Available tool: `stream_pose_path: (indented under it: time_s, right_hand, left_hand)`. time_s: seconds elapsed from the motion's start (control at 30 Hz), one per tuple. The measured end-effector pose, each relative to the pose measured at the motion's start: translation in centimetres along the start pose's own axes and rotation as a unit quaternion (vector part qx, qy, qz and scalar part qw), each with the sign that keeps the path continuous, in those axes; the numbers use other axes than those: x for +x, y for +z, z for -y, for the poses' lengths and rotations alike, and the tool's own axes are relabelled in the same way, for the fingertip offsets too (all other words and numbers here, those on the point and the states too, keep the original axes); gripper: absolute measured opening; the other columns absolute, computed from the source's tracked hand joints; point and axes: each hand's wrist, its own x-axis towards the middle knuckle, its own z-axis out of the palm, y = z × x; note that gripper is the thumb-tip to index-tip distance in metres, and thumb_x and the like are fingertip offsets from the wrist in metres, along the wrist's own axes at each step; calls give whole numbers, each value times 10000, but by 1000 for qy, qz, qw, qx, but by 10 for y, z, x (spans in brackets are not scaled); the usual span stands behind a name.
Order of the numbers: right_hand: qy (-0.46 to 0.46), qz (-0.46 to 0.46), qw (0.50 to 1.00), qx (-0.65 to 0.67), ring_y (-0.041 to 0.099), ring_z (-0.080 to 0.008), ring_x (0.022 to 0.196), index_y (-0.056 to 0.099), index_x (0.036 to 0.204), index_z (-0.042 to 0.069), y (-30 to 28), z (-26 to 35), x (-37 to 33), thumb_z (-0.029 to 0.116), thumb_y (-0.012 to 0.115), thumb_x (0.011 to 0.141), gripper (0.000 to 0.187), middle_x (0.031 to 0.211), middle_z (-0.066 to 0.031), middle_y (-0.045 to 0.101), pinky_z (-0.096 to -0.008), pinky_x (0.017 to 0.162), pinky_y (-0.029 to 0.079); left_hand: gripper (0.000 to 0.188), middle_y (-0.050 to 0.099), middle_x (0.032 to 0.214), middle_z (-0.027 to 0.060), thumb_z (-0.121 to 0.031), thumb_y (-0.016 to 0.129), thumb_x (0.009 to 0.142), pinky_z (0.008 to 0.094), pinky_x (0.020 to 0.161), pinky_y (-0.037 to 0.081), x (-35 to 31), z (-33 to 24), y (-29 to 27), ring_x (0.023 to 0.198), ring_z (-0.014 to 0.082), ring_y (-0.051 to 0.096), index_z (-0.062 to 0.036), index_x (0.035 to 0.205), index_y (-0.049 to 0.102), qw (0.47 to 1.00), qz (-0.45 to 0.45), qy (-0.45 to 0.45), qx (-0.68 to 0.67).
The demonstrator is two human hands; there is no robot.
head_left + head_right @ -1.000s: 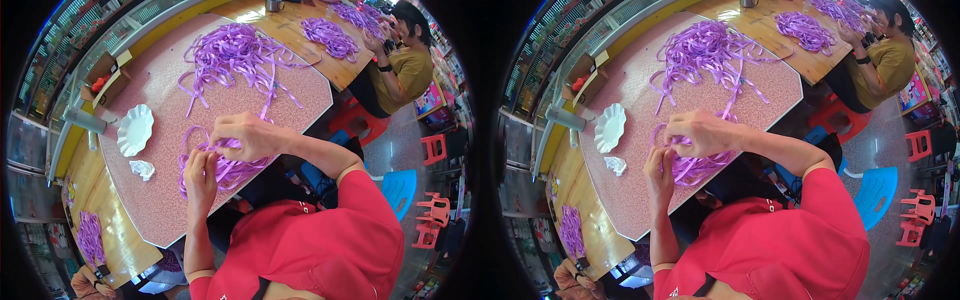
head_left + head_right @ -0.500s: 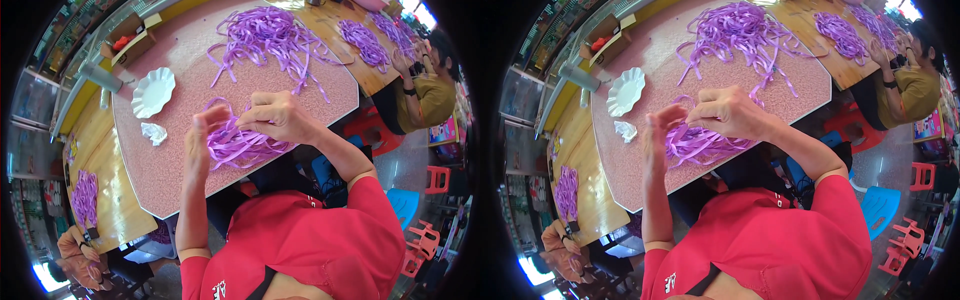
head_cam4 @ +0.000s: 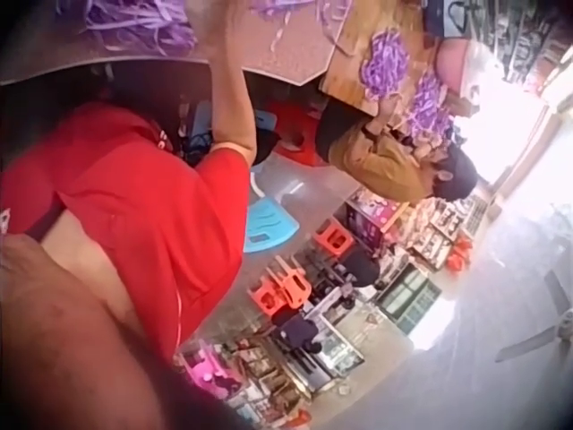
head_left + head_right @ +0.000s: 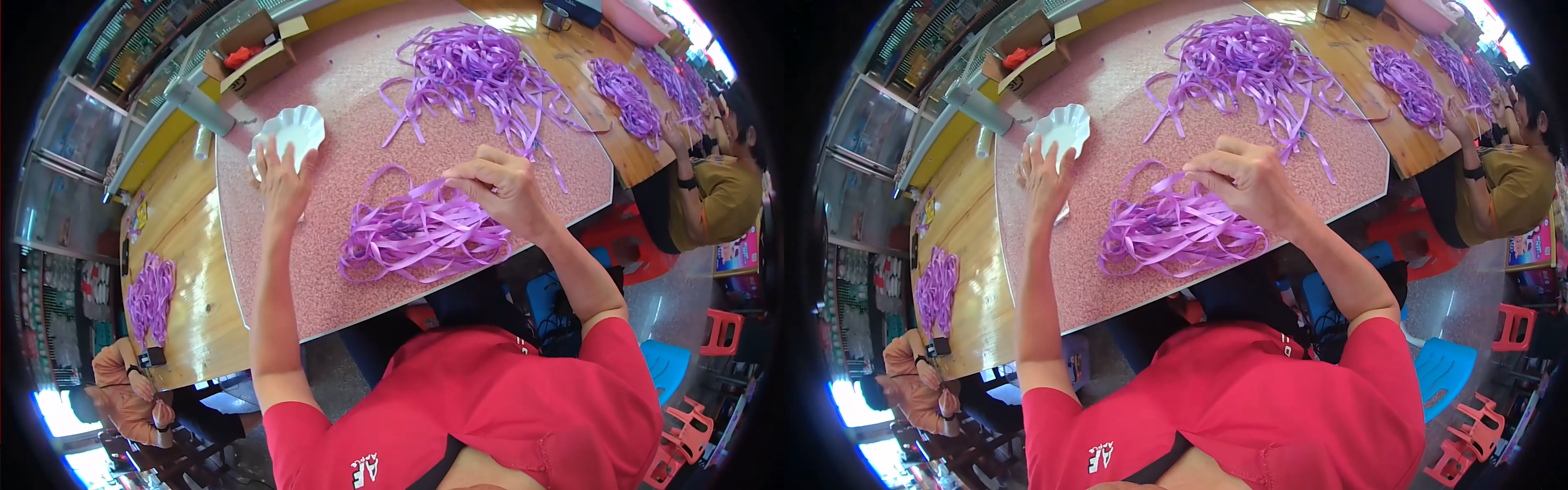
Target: Braiding and knotting long purple ribbon strips into organized bundles at a table.
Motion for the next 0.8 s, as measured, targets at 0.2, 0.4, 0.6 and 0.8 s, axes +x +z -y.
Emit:
stream_pose_path:
  time_s: [0.2, 0.4, 0.6, 0.8]
  right_hand:
    - [13, 11, 1000, 6, 529, -147, 606, 762, 982, 30, 1, 3, -2, 13, 764, 831, 153, 707, -57, 567, -301, 545, 416]
    - [26, 18, 1000, -3, 580, -173, 630, 757, 985, 34, -6, 4, -3, 23, 752, 840, 146, 743, -71, 608, -311, 564, 451]
    - [19, -1, 1000, 5, 543, -153, 609, 758, 975, 26, -6, 1, 0, 12, 760, 832, 144, 702, -59, 579, -297, 551, 426]
    - [13, 15, 1000, -6, 552, -150, 615, 757, 982, 32, -2, 1, 1, 19, 763, 827, 156, 710, -56, 580, -292, 555, 432]
  left_hand:
    - [504, 253, 1624, 106, -477, 510, 990, 688, 1151, 60, 46, 68, 30, 1523, 354, 111, -164, 1375, 595, 991, 17, -69, 115]
    - [409, 301, 1609, 81, -356, 626, 912, 689, 1154, 48, 57, 69, 39, 1518, 357, 139, -143, 1257, 679, 976, 158, -57, 138]
    - [140, 624, 1219, 41, -190, 736, 825, 577, 1085, 266, 49, 52, 12, 1269, 280, 471, -119, 945, 718, 994, -17, 34, 106]
    - [274, 635, 866, 86, -311, 637, 979, 413, 822, 459, 25, -30, -22, 874, 223, 621, -60, 869, 651, 964, 55, -6, -262]
